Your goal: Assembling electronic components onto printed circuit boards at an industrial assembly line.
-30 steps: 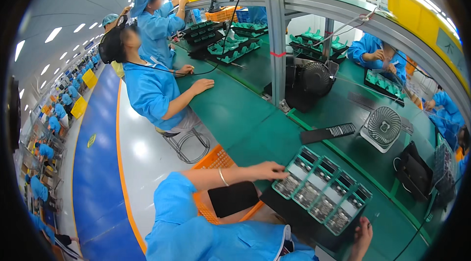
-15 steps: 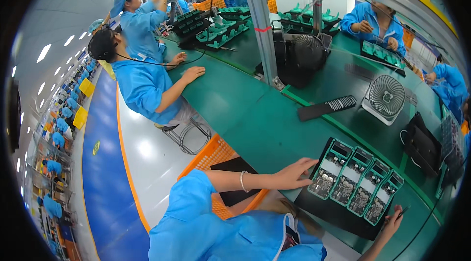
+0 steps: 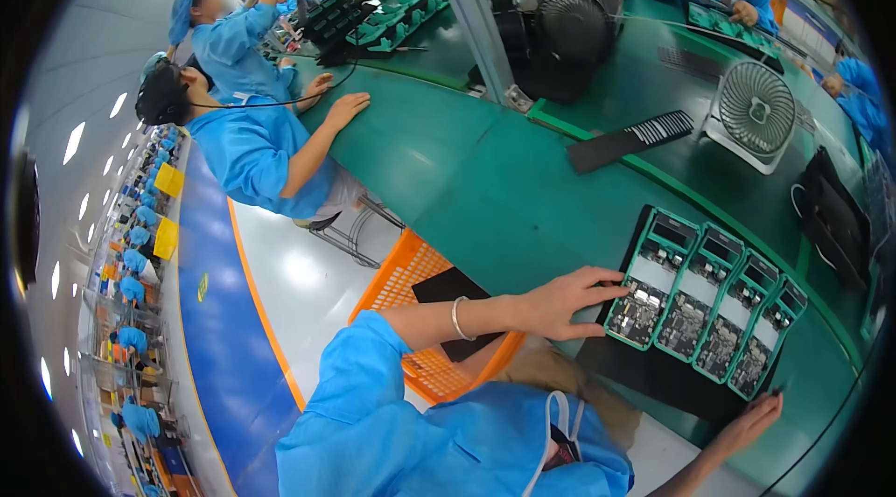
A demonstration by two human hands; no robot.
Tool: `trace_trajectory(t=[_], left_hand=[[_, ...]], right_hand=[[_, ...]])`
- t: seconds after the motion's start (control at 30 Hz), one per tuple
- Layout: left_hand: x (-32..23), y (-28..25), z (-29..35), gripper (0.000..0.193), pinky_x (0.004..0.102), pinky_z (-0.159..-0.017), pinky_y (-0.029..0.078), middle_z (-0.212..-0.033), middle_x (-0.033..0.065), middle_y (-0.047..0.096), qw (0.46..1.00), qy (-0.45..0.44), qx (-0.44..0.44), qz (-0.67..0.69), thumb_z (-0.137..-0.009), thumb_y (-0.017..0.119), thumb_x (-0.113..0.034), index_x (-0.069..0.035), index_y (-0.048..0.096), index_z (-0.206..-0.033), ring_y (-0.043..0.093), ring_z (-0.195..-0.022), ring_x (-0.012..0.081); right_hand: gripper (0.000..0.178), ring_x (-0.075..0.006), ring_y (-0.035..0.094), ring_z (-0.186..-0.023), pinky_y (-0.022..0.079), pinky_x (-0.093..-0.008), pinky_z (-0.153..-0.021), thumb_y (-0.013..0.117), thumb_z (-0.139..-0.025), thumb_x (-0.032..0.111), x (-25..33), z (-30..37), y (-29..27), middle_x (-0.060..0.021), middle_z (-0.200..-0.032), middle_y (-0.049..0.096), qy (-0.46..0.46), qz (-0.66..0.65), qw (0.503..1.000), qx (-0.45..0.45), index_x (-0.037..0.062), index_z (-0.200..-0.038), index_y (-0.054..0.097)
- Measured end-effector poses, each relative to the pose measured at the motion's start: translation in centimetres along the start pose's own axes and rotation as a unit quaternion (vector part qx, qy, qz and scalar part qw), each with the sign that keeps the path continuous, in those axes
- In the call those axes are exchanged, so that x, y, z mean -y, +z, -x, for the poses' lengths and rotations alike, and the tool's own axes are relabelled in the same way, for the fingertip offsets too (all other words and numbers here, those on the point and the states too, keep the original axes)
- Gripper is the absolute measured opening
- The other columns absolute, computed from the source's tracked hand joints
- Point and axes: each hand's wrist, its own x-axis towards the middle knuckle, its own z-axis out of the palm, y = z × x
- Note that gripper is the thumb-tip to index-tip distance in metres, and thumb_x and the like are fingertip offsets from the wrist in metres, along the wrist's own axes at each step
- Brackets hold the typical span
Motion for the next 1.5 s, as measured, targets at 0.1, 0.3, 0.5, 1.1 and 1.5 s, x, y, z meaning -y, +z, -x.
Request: trace_trajectory(t=[0.1, 0.3, 0.5, 1.1, 1.5], left_hand=[[-0.1, 0.0, -0.3, 0.062, 0.0443, -0.100, 0.041, -0.129, 0.0199, 0.048, 1.000, 0.002, 0.006, 0.003, -0.079, 0.073, -0.027, -0.003, 0.050, -0.132, 0.048, -0.117, 0.0373], [0.0, -3.5, -3.5, 0.055, 0.0388, -0.099, 0.043, -0.126, 0.0070, 0.055, 0.972, 0.162, 0.092, -0.143, -0.068, 0.077, -0.023, -0.007, 0.060, -0.118, 0.051, -0.116, 0.0297], [-1.9, -0.3, -5.0, 0.050, 0.0343, -0.085, 0.052, -0.115, 0.0046, 0.061, 0.959, 0.212, 0.101, -0.161, -0.066, 0.078, -0.025, -0.006, 0.065, -0.110, 0.056, -0.104, 0.0264], [-1.8, 2.6, -7.8, 0.030, 0.0385, -0.085, 0.048, -0.102, 0.0132, 0.062, 0.992, 0.109, 0.042, -0.045, -0.081, 0.059, 0.003, -0.001, 0.061, -0.110, 0.057, -0.096, 0.0312], [-1.8, 2.2, -7.5, 0.044, 0.0387, -0.092, 0.048, -0.114, 0.0119, 0.058, 0.982, 0.135, 0.096, -0.094, -0.075, 0.061, 0.004, -0.003, 0.058, -0.119, 0.053, -0.105, 0.0307]], right_hand=[[0.042, -0.0179, 0.052, -0.105, 0.042, -0.0293, -0.092, 0.044, -0.103, 0.032, 1.3, 0.7, 0.7, -0.0102, -0.116, 0.053, -0.053, 0.069, 0.996, -0.012, -0.0006, -0.130, 0.046], [0.027, -0.0047, 0.042, -0.072, 0.037, -0.0195, -0.061, 0.051, -0.100, 0.014, 8.0, 5.4, 4.7, 0.0016, -0.086, 0.048, -0.072, -0.094, 0.988, 0.100, 0.0025, -0.124, 0.052], [0.028, -0.0184, 0.059, -0.080, 0.048, -0.0282, -0.069, 0.058, -0.089, -0.001, 14.5, 11.1, 7.2, -0.0103, -0.096, 0.058, -0.160, 0.063, 0.951, 0.258, 0.0017, -0.117, 0.058], [0.033, -0.0291, 0.058, -0.090, 0.051, -0.0368, -0.073, 0.053, -0.079, -0.003, 15.5, 13.9, 11.6, -0.0129, -0.103, 0.052, -0.266, 0.333, 0.874, 0.235, 0.0011, -0.112, 0.051], [0.033, -0.0287, 0.058, -0.090, 0.050, -0.0365, -0.075, 0.053, -0.078, -0.003, 15.4, 13.8, 11.4, -0.0126, -0.108, 0.054, -0.270, 0.322, 0.873, 0.247, 0.0015, -0.111, 0.052]])
